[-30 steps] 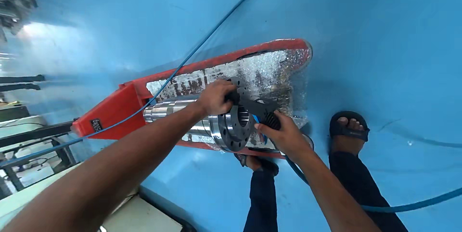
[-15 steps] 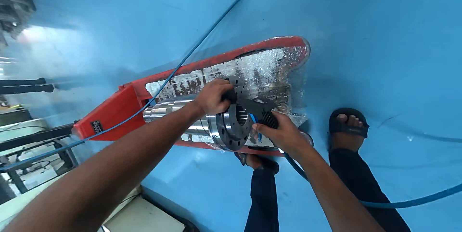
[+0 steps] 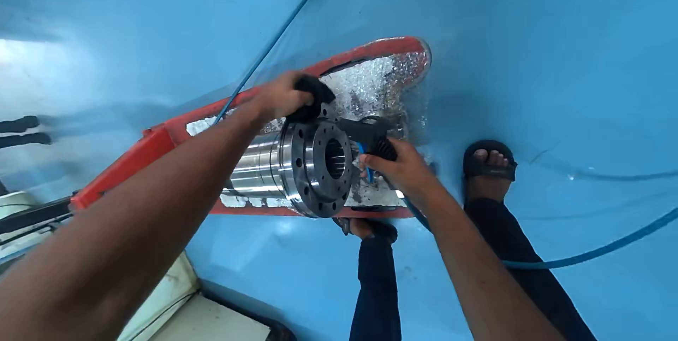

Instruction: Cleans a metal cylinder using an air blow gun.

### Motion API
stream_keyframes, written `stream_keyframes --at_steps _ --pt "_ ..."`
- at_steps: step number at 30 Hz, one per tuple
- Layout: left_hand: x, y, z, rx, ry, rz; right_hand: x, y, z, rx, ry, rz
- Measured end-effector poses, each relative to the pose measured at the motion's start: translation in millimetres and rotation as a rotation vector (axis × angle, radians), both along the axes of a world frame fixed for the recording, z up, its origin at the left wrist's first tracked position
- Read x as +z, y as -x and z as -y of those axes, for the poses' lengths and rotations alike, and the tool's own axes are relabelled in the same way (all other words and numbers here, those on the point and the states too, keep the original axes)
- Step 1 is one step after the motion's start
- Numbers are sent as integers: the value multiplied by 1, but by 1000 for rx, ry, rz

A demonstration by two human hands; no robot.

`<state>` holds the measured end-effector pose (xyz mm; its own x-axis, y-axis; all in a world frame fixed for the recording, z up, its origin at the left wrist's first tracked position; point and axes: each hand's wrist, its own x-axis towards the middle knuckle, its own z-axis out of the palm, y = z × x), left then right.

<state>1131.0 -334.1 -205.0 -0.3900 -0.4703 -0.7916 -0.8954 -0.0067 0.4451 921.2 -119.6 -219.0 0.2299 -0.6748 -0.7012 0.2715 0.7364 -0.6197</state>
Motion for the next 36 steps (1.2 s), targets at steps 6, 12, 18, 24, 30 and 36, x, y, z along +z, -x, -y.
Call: stream_keyframes --at_steps 6,12,18,24,30,36 --pt "-7 11 -17 -467 -5 117 -2 -15 9 12 -31 -49" --pt "-10 14 -16 -488 -6 143 -3 -10 14 47 -15 -5" --pt "-14 15 -16 -506 -2 137 -5 -13 11 61 4 -28" --pt "-16 15 -17 -446 -9 138 -8 2 15 98 -33 40" --pt "-18 13 -20 506 24 152 -16 41 16 -14 -113 36" --pt "-33 26 -5 -35 -34 270 -24 13 16 109 -137 -64"
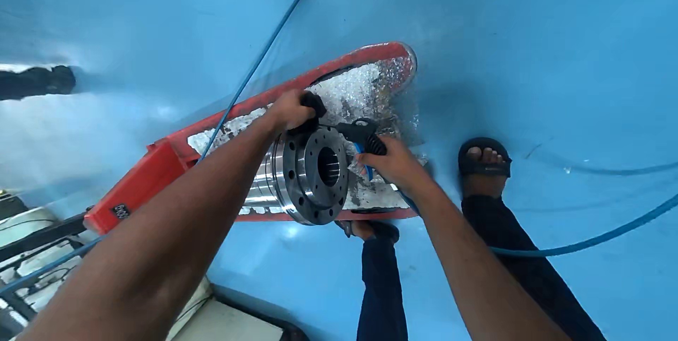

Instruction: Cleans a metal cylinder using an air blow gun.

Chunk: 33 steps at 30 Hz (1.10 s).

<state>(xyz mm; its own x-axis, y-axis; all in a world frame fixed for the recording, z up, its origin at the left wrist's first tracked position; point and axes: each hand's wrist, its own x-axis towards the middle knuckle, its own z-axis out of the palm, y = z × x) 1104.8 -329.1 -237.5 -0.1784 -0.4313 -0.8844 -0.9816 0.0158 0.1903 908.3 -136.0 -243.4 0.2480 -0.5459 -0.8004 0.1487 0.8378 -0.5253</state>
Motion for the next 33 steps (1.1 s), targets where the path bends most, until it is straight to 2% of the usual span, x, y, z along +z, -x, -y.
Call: stream_keyframes --at_steps 2,4,7,11,27,30,33 --pt "-3 14 -1 -284 -101 70 -5 -12 -2 9 14 -11" --pt "-9 23 -1 -464 -159 113 -9 -19 -2 -2 24 0" --pt "-18 33 -5 -620 -219 160 -11 -28 -3 -15 11 -6" --pt "-25 43 -7 -689 -256 194 -13 -32 -6 -91 -18 -28" --pt "-30 46 -8 -697 -300 191 -18 -23 -6 -82 -35 44" --pt "-28 47 -5 -605 -309 174 -21 -4 -4 -41 -25 105" --pt "-28 36 2 -425 -228 150 -24 19 -5 -39 -64 94"
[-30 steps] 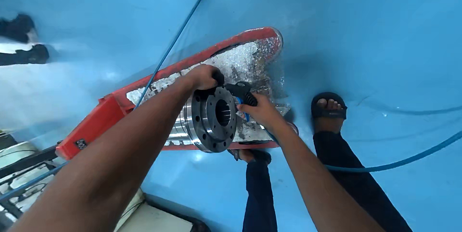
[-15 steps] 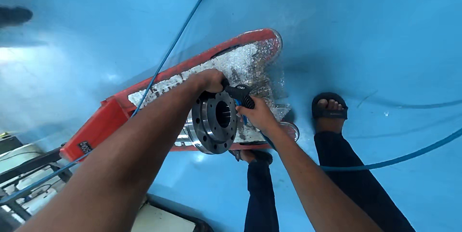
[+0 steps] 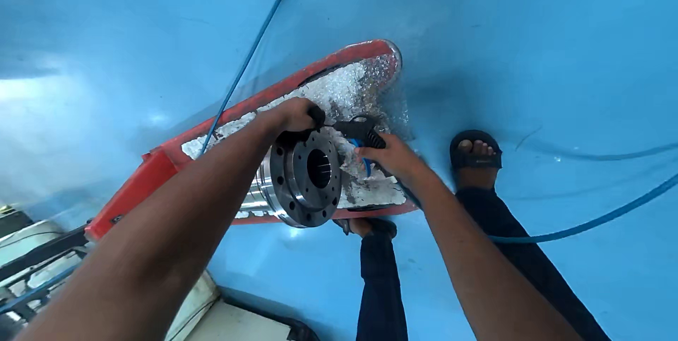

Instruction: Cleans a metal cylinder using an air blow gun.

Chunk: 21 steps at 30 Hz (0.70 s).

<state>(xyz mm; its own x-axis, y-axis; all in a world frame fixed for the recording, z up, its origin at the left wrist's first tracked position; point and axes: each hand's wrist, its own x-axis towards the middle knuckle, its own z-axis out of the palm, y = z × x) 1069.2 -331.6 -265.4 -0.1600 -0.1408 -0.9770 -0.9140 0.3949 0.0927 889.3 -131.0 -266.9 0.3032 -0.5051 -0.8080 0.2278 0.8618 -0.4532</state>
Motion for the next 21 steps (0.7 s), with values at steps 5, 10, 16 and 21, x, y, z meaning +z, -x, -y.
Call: stream_keyframes --at_steps 5,10,16,21 --pt "-8 -8 3 297 208 -30 -10 -5 -8 -16 -76 -51" --pt "-26 19 -25 62 5 -22 -20 -31 -17 21 -70 -62" --pt "-47 31 -41 -34 -97 206 -26 -38 -29 -78 -92 -2" --pt "-40 27 -36 -155 -140 169 -25 -41 -22 -28 -94 -36"
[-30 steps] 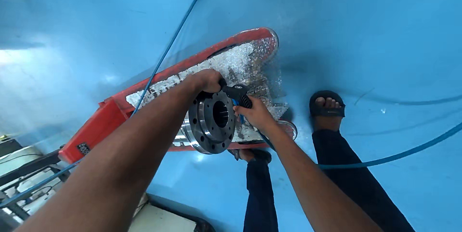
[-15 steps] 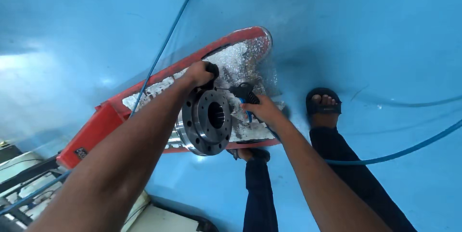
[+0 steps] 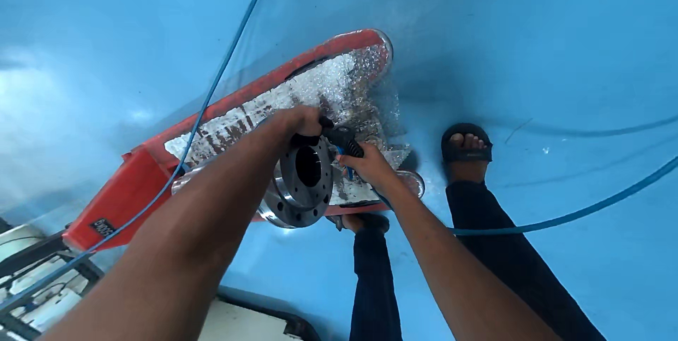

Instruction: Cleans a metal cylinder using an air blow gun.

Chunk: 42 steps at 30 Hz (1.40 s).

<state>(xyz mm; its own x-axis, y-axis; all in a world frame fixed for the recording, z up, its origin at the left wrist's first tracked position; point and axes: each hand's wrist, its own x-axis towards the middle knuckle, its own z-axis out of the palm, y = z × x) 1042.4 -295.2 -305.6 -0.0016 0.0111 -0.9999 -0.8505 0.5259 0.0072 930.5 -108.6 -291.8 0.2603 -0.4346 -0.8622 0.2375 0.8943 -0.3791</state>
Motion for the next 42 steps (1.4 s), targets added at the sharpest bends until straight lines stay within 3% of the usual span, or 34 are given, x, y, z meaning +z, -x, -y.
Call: stream_keyframes --at_steps 21,30,38,42 --pt "-11 -7 -3 -90 -39 -57 -1 -5 -1 15 6 -50" --pt "-13 -9 -2 -70 -53 -80 -1 19 0 32 28 21" --pt "-24 -18 6 281 186 -122 -1 55 -15 50 -35 29" --pt "-26 -8 -5 145 71 -99 -3 40 -22 87 -47 26"
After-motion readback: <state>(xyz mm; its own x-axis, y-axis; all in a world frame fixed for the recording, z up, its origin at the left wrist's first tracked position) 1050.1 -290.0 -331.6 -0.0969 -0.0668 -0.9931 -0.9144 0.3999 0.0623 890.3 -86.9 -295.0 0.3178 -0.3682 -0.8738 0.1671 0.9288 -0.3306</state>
